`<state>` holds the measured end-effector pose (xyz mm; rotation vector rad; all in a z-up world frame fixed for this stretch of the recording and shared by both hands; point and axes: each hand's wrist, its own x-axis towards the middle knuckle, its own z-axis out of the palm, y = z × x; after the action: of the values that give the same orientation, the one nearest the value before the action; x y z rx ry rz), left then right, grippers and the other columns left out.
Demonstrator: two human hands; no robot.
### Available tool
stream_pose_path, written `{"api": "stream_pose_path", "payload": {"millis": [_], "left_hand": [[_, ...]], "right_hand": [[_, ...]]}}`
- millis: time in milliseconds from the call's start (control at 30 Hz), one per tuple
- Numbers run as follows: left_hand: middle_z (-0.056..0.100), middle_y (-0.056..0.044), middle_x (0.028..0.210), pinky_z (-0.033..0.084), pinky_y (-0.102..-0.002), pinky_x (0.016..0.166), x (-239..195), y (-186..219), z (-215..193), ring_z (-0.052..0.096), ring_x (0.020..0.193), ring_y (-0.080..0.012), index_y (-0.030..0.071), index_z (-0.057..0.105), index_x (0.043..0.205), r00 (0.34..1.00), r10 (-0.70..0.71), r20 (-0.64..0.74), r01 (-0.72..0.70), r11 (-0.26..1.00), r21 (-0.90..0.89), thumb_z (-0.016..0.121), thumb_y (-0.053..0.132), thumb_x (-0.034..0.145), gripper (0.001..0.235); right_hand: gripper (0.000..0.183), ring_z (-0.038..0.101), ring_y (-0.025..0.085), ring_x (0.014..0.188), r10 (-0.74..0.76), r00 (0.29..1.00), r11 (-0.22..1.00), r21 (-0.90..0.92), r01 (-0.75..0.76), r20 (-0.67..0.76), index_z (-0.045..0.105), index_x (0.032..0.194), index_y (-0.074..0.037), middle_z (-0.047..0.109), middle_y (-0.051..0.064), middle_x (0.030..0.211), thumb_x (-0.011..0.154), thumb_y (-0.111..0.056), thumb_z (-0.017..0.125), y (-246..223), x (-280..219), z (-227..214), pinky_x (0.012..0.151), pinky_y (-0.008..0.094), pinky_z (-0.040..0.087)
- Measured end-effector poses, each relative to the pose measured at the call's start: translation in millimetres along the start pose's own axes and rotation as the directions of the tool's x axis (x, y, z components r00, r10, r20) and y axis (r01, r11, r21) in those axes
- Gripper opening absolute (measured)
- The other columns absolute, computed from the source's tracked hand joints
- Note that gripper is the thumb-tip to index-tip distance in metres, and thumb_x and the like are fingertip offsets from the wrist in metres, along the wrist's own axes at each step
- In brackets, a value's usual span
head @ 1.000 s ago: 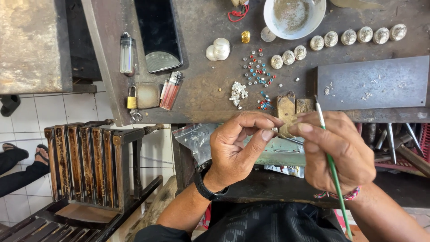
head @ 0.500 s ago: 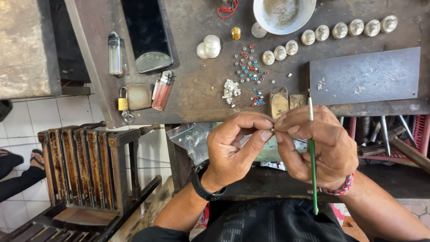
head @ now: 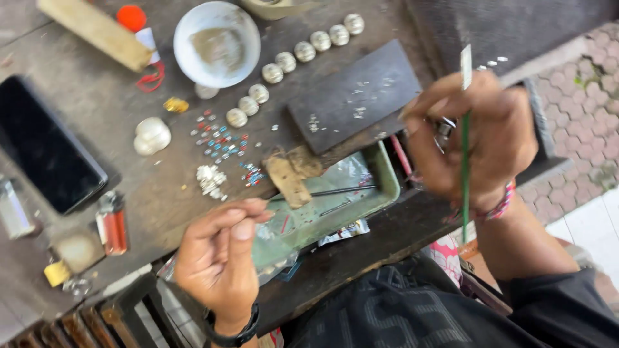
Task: The person paints small white beads with a fine brush, dipping the brush into a bowl of liquid and applying it to each bead individually. They place the finished beads onto a metal sheet on the table.
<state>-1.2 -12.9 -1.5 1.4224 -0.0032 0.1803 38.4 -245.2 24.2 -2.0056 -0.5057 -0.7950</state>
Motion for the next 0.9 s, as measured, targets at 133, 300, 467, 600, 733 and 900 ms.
{"api": "stream_pose_path", "payload": {"millis": [133,300,467,600,733,900], "left_hand": [[0.057,-0.022,0.082,0.06,-0.034,0.062,0,-7,0,0.062,0.077,-0.0292,-0.002,0.049,0.091,0.996,0.055,-0.065,-0.053,0.998,0.029,0.052,0.002,0.082,0.01],[0.056,-0.021,0.079,0.058,-0.033,0.06,-1,-12,-3,0.061,0.069,-0.028,0.0,0.049,0.091,0.992,0.073,-0.105,-0.061,0.992,0.114,0.051,0.006,0.081,0.012],[0.056,-0.022,0.079,0.056,-0.033,0.059,2,-14,-4,0.06,0.069,-0.0264,0.001,0.048,0.091,0.982,0.077,-0.17,-0.046,0.983,0.178,0.051,0.008,0.082,0.012],[0.056,-0.021,0.079,0.056,-0.033,0.059,3,-14,-5,0.06,0.069,-0.0256,0.002,0.047,0.09,0.983,0.079,-0.164,-0.046,0.98,0.196,0.051,0.009,0.082,0.012],[0.056,-0.021,0.078,0.056,-0.033,0.059,4,-16,-6,0.06,0.069,-0.0255,0.002,0.049,0.09,0.981,0.079,-0.176,-0.048,0.983,0.176,0.052,0.009,0.081,0.012],[0.056,-0.021,0.076,0.055,-0.032,0.059,5,-14,-6,0.06,0.068,-0.026,0.002,0.049,0.089,0.981,0.085,-0.177,-0.052,0.982,0.182,0.052,0.008,0.08,0.011]], "right_hand": [[0.029,0.06,0.03,0.073,0.035,0.999,0.937,-0.349,-0.021,0.032,0.04,0.095,0.008,0.058,0.023,0.085,0.086,0.027,0.059,35,-12,-59,0.066,0.035,0.041],[0.016,0.056,0.03,0.082,0.143,0.985,0.838,-0.54,-0.072,0.091,0.054,0.1,0.011,0.063,0.02,0.093,0.09,0.021,0.063,75,-33,-109,0.079,0.041,0.047],[0.011,0.056,0.026,0.084,0.275,0.951,0.803,-0.577,-0.148,0.139,0.061,0.098,0.005,0.064,0.012,0.095,0.089,0.012,0.064,82,-38,-115,0.078,0.038,0.043],[0.012,0.055,0.026,0.085,0.289,0.946,0.803,-0.575,-0.156,0.147,0.059,0.098,0.005,0.063,0.012,0.093,0.09,0.011,0.064,85,-40,-116,0.078,0.037,0.042],[0.012,0.054,0.025,0.083,0.297,0.944,0.804,-0.572,-0.165,0.146,0.058,0.099,0.006,0.065,0.012,0.095,0.089,0.011,0.064,85,-39,-114,0.077,0.038,0.043],[0.01,0.05,0.024,0.084,0.323,0.936,0.772,-0.61,-0.177,0.137,0.061,0.098,0.002,0.063,0.008,0.095,0.09,0.006,0.065,84,-40,-115,0.079,0.037,0.041]]}}
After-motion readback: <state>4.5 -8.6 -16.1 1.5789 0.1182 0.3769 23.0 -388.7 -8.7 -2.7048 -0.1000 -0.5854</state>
